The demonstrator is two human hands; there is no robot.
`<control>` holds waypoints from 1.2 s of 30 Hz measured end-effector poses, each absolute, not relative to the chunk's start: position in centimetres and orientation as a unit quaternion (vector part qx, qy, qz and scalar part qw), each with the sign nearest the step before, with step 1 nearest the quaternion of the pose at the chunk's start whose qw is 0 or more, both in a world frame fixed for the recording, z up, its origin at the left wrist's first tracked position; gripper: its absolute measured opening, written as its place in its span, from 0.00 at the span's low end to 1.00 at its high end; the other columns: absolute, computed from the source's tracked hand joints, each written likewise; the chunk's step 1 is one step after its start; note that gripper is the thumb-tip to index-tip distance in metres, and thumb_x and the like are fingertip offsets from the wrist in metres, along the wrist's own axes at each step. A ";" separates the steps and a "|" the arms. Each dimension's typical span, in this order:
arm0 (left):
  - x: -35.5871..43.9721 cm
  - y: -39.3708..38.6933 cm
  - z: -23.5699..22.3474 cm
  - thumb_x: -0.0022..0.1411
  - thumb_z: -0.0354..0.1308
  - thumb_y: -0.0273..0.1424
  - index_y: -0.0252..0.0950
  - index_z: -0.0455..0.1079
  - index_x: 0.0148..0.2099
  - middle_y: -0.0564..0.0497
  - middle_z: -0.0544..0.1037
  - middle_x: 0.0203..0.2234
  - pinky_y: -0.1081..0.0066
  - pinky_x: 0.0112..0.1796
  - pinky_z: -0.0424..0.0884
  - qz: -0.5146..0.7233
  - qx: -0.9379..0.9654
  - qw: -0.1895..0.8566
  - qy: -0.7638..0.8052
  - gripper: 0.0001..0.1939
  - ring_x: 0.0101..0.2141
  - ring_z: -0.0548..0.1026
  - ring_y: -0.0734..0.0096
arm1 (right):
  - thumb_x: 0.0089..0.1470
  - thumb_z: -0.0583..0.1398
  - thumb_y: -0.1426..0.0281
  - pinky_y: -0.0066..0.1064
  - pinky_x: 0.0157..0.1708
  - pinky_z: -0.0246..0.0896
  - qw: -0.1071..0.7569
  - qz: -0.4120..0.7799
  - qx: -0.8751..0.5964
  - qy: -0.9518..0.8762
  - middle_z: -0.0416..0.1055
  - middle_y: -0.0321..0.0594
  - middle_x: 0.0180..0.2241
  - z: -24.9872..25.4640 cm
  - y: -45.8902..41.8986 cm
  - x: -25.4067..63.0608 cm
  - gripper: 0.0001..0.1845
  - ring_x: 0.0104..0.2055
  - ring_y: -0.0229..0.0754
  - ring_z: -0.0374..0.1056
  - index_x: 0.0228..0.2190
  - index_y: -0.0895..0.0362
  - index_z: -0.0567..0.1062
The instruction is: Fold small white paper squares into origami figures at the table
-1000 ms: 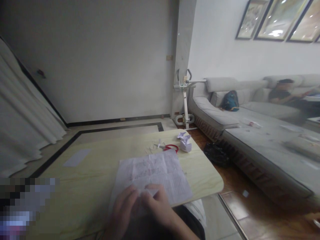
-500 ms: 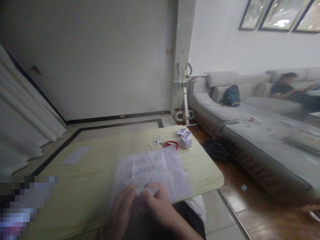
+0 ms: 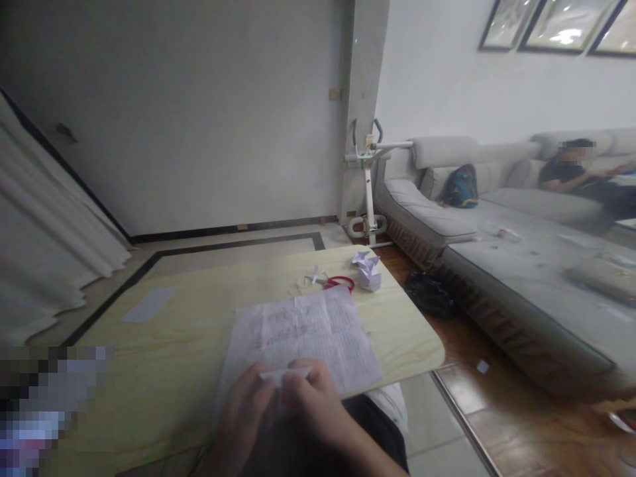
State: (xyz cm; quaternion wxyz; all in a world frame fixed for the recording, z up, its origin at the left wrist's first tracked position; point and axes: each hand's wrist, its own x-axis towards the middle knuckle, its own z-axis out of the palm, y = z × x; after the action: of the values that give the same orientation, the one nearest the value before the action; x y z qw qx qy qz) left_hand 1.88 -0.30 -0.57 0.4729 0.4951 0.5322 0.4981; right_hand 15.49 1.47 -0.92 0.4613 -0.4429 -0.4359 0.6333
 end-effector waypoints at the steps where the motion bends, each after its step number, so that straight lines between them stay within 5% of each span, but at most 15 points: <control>1: 1.9 -0.4 -0.5 0.56 0.60 0.45 0.39 0.66 0.25 0.59 0.64 0.14 0.77 0.19 0.64 0.501 0.492 0.476 0.530 0.16 0.17 0.65 0.75 | 0.42 0.63 0.52 0.27 0.22 0.55 0.463 0.631 -0.447 -0.433 0.58 0.32 0.18 -1.0 1.5 15.5 0.22 0.23 0.36 0.55 0.17 0.56 0.64; 9: 1.6 -0.1 -0.9 0.57 0.59 0.46 0.39 0.61 0.24 0.62 0.61 0.12 0.79 0.18 0.61 0.530 0.434 0.505 0.525 0.19 0.15 0.61 0.78 | 0.49 0.58 0.52 0.26 0.19 0.48 0.458 0.618 -0.419 -0.482 0.54 0.31 0.14 -1.4 2.3 15.4 0.25 0.19 0.34 0.50 0.13 0.56 0.62; 20: 1.6 0.3 -0.7 0.55 0.60 0.49 0.38 0.63 0.24 0.60 0.63 0.13 0.79 0.17 0.61 0.485 0.477 0.469 0.564 0.21 0.16 0.63 0.77 | 0.54 0.55 0.48 0.27 0.21 0.51 0.461 0.549 -0.415 -0.559 0.55 0.32 0.16 -1.2 2.3 16.1 0.29 0.22 0.36 0.53 0.14 0.55 0.62; 27: 1.4 0.6 0.3 0.54 0.59 0.51 0.37 0.72 0.28 0.53 0.74 0.19 0.75 0.21 0.68 0.478 0.508 0.456 0.553 0.21 0.21 0.71 0.70 | 0.53 0.59 0.62 0.30 0.28 0.59 0.507 0.409 -0.451 -0.610 0.70 0.37 0.23 -1.0 2.4 16.1 0.12 0.27 0.40 0.64 0.25 0.57 0.74; 36: 1.2 0.8 -1.2 0.56 0.56 0.53 0.35 0.76 0.34 0.46 0.81 0.28 0.69 0.32 0.77 0.483 0.467 0.455 0.585 0.24 0.32 0.80 0.60 | 0.56 0.58 0.71 0.30 0.28 0.60 0.486 0.311 -0.419 -0.702 0.73 0.40 0.25 -1.9 2.4 16.3 0.07 0.27 0.40 0.66 0.30 0.58 0.77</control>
State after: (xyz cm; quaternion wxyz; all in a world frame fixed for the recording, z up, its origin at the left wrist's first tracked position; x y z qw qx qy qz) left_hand 1.22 0.84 -1.16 0.4552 0.4667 0.5848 0.4827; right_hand 16.29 2.35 -1.93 0.4856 -0.4186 -0.7016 0.3111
